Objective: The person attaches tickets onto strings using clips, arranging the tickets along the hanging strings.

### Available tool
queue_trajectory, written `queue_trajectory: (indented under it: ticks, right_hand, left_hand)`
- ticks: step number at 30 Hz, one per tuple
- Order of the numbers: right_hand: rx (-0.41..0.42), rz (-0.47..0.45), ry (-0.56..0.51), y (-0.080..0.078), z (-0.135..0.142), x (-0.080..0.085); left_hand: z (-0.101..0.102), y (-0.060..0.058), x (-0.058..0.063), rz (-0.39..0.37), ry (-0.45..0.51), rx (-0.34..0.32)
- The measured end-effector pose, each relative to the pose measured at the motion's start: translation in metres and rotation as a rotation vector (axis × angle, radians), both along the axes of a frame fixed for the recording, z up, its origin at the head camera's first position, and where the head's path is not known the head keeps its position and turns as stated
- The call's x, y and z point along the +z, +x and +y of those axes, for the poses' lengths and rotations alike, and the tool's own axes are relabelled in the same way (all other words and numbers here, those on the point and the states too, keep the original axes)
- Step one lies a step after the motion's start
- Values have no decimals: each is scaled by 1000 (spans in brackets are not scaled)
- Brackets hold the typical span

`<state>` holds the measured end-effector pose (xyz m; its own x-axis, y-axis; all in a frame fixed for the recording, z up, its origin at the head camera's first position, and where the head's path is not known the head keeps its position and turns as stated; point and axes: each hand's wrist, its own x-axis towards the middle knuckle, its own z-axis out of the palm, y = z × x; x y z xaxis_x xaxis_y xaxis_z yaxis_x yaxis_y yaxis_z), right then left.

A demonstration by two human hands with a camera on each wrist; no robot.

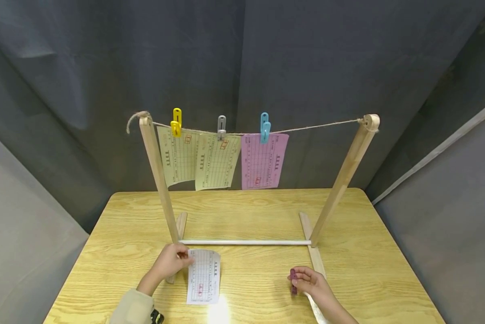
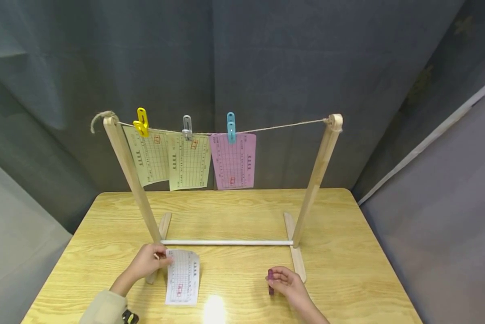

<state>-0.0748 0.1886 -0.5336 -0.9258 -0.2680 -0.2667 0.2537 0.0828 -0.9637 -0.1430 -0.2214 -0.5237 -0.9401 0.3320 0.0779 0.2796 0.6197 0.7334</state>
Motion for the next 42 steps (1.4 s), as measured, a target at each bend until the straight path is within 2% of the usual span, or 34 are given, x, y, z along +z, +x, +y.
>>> queue_trajectory:
  ticks: [5,15,21,31,36,42]
  right_hand:
    - [-6,-11,-6,-1,0,-1]
    - [-8,2,16,-1,-2,8]
    - [16,100,-18,-4,-1,15]
    - [20,175,-55,-7,0,29]
    - [18,222,-42,-15,0,39]
    - [-10,270,-37,-22,2,56]
  left_hand:
    - [5,0,7,-21,17,-9]
    - [14,3,17,5,109,4]
    - [18,4,25,43,105,-3]
    - [25,4,36,59,163,9]
    - [29,4,41,108,191,44]
    - [36,4,48,173,214,25]
